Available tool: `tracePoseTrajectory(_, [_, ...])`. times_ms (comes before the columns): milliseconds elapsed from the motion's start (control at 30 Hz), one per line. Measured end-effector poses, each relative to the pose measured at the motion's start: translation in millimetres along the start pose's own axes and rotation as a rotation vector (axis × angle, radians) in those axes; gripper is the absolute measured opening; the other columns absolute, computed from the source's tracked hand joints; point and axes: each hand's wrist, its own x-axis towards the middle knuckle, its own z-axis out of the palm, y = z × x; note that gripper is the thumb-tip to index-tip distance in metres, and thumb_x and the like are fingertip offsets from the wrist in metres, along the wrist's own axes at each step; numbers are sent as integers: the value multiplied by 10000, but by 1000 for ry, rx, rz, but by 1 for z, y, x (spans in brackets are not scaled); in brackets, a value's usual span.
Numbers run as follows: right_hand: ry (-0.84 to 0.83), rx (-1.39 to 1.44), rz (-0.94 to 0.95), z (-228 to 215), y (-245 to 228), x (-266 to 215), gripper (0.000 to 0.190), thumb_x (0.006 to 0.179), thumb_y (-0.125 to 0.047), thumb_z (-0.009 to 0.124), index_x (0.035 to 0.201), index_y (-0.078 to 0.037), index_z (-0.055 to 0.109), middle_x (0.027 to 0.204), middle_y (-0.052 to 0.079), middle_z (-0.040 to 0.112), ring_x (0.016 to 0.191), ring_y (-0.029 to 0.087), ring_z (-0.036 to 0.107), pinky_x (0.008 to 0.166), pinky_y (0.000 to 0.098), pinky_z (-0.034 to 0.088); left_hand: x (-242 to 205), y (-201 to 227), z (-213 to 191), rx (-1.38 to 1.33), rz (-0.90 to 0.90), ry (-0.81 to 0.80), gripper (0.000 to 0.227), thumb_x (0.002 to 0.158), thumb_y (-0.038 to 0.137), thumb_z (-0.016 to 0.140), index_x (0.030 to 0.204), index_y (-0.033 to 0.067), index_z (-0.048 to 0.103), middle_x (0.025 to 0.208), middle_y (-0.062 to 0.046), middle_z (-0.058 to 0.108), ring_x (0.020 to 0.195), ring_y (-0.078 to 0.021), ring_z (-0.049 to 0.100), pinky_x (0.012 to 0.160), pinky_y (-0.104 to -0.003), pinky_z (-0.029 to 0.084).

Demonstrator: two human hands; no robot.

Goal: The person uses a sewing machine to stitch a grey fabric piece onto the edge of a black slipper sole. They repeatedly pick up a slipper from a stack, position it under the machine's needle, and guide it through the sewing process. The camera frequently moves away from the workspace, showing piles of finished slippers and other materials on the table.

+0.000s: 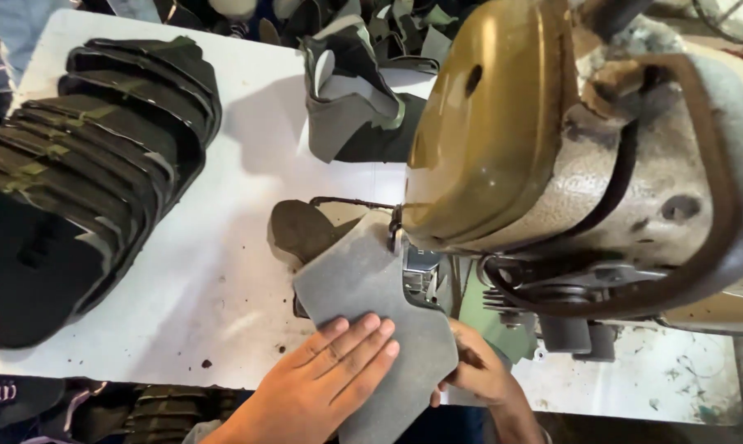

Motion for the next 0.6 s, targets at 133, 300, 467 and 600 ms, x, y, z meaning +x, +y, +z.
tracePoseTrajectory(133, [40, -7, -84, 10, 0, 4, 690, 740, -59, 591, 1396, 107, 456, 814, 169, 717, 617, 263, 708, 553, 335, 553, 6, -3, 3, 23, -30, 64, 444, 999, 126, 461, 1414, 19, 579, 1509, -101, 573, 1449, -229, 500, 1227, -407, 327])
tracePoseTrajectory(300, [19, 143, -125, 27, -6, 10, 674, 748, -41, 561, 1389, 108, 411, 773, 192, 706, 564, 289, 704, 534, 361, 575, 12, -13, 5, 63, -52, 126, 414, 1024, 143, 481, 1410, 52, 599, 1493, -77, 589, 1430, -225, 514, 1222, -405, 341])
tracePoseTrajectory(467, [26, 205, -114, 42, -1, 15, 609, 814, -53, 593, 1377, 98, 413, 757, 182, 681, 522, 283, 670, 477, 374, 563, 22, -35, -4, 46, -34, 127, 417, 1019, 155, 477, 1404, 66, 610, 1490, -72, 588, 1422, -226, 513, 1212, -408, 336])
tracePoseTrajectory(600, [17, 316, -38, 64, -6, 16, 589, 867, -94, 603, 1399, 72, 413, 719, 187, 680, 509, 272, 665, 461, 354, 531, 25, -66, -12, -77, 31, 58, 424, 1008, 156, 484, 1404, 73, 608, 1504, -79, 576, 1437, -232, 500, 1229, -423, 314])
